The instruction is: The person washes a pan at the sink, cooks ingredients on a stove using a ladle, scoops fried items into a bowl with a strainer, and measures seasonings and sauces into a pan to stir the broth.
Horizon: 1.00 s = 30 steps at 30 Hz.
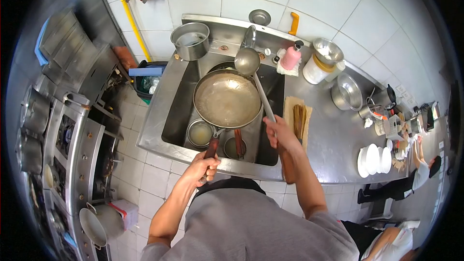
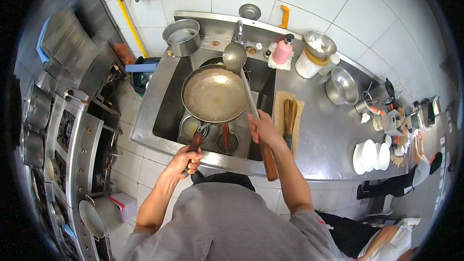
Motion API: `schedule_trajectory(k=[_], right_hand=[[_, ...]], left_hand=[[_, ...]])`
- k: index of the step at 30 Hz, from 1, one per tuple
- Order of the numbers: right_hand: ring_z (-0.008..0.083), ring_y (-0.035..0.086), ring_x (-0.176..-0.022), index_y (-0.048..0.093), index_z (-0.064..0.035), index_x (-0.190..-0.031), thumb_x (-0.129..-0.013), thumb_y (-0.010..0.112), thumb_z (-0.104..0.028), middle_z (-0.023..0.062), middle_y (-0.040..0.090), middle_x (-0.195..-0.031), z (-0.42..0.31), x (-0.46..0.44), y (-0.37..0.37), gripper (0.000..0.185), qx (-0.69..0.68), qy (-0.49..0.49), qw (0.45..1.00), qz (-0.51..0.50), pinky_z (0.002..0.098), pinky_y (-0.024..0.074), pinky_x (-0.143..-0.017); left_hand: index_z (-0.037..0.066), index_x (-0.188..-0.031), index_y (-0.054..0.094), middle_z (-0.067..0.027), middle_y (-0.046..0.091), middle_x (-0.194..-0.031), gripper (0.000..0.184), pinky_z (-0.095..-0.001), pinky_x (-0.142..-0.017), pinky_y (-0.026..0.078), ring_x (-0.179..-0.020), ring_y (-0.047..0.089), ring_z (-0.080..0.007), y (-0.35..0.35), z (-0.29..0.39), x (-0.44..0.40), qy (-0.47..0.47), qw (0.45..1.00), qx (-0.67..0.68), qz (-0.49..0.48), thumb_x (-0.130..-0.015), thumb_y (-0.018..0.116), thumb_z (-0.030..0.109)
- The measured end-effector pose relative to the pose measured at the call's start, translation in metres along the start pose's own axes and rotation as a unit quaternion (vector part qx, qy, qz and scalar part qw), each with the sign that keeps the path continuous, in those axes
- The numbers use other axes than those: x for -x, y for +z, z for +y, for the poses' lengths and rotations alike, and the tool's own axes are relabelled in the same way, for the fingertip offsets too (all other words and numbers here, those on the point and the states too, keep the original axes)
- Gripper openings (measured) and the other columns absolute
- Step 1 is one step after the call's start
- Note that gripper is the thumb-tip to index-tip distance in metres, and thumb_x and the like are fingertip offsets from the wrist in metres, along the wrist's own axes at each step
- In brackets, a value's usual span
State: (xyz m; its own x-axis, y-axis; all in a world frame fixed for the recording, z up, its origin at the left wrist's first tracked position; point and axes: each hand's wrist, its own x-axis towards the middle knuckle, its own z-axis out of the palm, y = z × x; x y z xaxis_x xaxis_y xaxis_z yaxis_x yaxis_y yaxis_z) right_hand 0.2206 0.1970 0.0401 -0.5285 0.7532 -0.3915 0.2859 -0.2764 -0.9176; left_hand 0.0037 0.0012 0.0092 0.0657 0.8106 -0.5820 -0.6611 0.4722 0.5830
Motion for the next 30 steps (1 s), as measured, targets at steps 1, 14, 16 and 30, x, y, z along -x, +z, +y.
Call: schedule_trajectory(k=[1, 14, 16, 30], right_hand=[[0.0063, 0.038, -0.04, 0.05, -0.0079, -0.097, -0.092, 0.049, -0.022, -0.0036, 0.04, -0.059, -0.004, -0.008, -0.001, 0.015, -0.148, 0.039, 0.988, -0.028, 0.0212, 0.0303, -0.033], [0.0012, 0.037, -0.041, 0.051, -0.0023, -0.095, -0.095, 0.043, -0.019, -0.005, 0.042, -0.063, -0.016, -0.05, -0.012, 0.019, -0.541, 0.096, 0.804, -0.228, 0.0175, 0.033, -0.035], [0.0015, 0.037, -0.042, 0.051, -0.002, -0.095, -0.095, 0.043, -0.019, -0.0045, 0.042, -0.063, -0.02, -0.048, -0.01, 0.019, -0.554, 0.103, 0.789, -0.245, 0.0174, 0.0339, -0.036], [0.0023, 0.038, -0.041, 0.049, -0.0018, -0.094, -0.095, 0.041, -0.018, -0.0047, 0.042, -0.062, -0.027, -0.048, -0.013, 0.018, -0.562, 0.121, 0.779, -0.249, 0.0176, 0.0343, -0.037]], left_hand=[[0.009, -0.082, 0.043, 0.0028, 0.039, -0.059, 0.016, -0.021, -0.034, 0.026, -0.042, 0.034, -0.0043, 0.0, -0.001, 0.002, -0.002, 1.0, -0.003, 0.0, -0.08, 0.058, 0.004], [0.01, -0.082, 0.043, 0.0035, 0.038, -0.058, 0.017, -0.0204, -0.033, 0.024, -0.041, 0.033, -0.0038, -0.002, -0.009, 0.022, -0.005, 1.0, 0.006, 0.007, -0.08, 0.059, 0.004], [0.01, -0.082, 0.043, 0.0033, 0.038, -0.058, 0.017, -0.0205, -0.033, 0.024, -0.041, 0.033, -0.0039, -0.001, -0.01, 0.023, -0.003, 1.0, 0.004, 0.01, -0.08, 0.059, 0.003], [0.009, -0.084, 0.044, 0.0041, 0.037, -0.054, 0.017, -0.0205, -0.032, 0.023, -0.038, 0.031, -0.0039, 0.002, -0.009, 0.026, -0.003, 1.0, 0.005, 0.019, -0.08, 0.06, 0.004]])
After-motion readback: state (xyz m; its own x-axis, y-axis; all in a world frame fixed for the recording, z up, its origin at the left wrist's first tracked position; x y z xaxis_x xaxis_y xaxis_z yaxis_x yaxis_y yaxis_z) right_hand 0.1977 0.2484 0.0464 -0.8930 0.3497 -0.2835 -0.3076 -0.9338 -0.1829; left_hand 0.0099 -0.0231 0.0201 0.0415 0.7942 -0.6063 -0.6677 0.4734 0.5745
